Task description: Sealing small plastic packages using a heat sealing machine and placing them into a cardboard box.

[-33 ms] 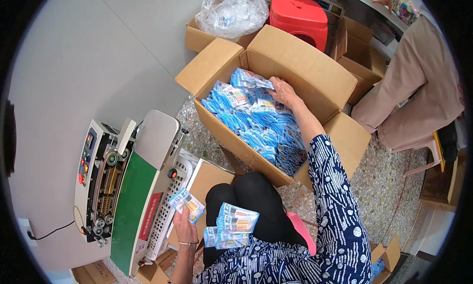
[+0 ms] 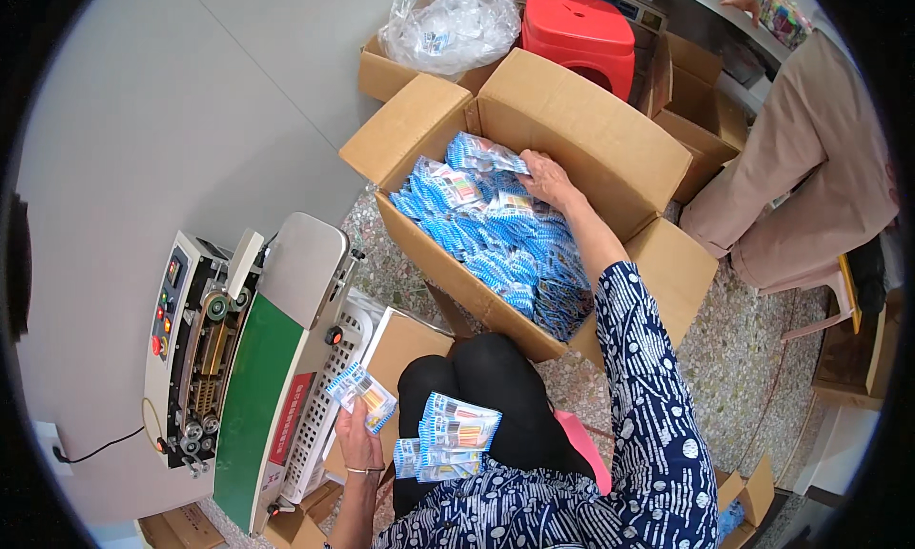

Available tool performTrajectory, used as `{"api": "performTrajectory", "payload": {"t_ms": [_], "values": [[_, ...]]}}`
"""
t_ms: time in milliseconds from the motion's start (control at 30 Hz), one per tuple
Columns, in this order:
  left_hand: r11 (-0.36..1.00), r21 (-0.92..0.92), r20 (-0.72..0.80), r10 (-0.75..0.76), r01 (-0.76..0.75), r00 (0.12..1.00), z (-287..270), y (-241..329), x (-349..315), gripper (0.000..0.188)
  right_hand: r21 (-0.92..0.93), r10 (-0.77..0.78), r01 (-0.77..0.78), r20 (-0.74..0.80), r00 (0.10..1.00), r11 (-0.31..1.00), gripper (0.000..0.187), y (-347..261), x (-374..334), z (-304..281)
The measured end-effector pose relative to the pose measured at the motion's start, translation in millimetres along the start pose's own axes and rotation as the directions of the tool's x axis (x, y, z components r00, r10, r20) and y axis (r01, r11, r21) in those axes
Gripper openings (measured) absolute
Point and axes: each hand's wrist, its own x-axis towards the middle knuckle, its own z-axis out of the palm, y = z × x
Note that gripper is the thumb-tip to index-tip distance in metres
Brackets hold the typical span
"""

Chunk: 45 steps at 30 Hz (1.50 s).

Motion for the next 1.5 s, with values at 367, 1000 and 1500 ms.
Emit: {"api": "performTrajectory", "payload": {"t_ms": [367, 1000, 1500], "values": [[1.000, 0.006, 0.032, 0.009, -0.009, 0.999, 0, 6, 1, 0.025, 0.163, 0.013, 0.027, -0.241, 0.971, 0.986, 0.018, -2, -1, -14], [0.995, -0.034, 0.028, 0.096, -0.095, 0.995, -7, 24, -34, 0.024, 0.405, -0.377, 0.277, 0.193, 0.906, 0.871, 0.044, -251, -222, -143], [0.994, -0.092, 0.044, 0.061, -0.056, 0.997, -46, 8, -78, 0.027, 0.201, -0.496, 0.465, 0.516, 0.698, 0.862, 0.056, -282, -335, -74]]}}
